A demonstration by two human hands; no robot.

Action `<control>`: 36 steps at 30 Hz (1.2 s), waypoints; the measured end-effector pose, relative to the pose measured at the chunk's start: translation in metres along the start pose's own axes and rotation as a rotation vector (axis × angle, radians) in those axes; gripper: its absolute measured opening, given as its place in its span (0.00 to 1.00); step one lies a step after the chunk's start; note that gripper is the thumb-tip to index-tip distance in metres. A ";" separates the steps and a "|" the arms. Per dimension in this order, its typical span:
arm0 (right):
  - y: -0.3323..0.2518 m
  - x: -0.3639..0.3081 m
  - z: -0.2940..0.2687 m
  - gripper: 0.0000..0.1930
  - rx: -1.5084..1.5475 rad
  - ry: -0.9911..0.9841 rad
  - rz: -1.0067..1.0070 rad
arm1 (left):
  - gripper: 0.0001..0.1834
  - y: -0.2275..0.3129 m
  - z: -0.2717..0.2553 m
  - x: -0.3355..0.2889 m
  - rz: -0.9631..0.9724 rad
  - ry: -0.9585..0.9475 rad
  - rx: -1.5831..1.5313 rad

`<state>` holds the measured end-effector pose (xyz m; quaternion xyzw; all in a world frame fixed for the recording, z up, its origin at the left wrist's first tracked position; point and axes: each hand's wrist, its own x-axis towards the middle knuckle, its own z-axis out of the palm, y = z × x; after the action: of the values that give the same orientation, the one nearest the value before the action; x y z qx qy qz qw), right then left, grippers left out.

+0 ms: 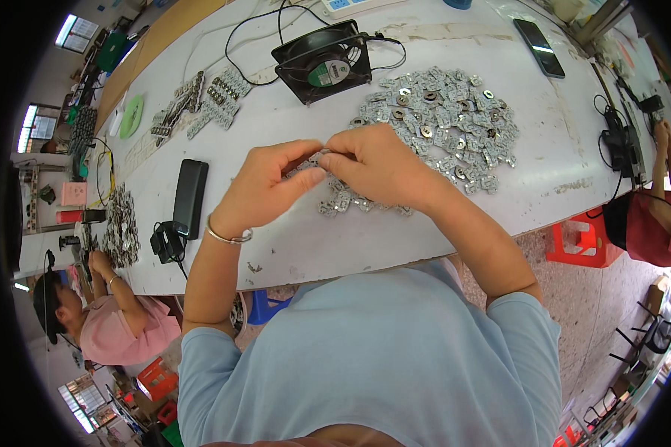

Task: The person assembles small metal parts into an assembly strip by hand.

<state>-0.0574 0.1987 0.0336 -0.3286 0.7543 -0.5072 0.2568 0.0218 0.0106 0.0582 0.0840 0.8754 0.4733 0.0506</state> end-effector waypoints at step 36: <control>0.022 0.051 0.010 0.13 0.033 0.240 -0.014 | 0.12 -0.063 0.011 0.029 0.308 0.557 0.435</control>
<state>-0.0884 0.1603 0.0063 -0.2664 0.7689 -0.5568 0.1666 -0.0115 -0.0087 -0.0003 0.0916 0.9128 0.2834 -0.2796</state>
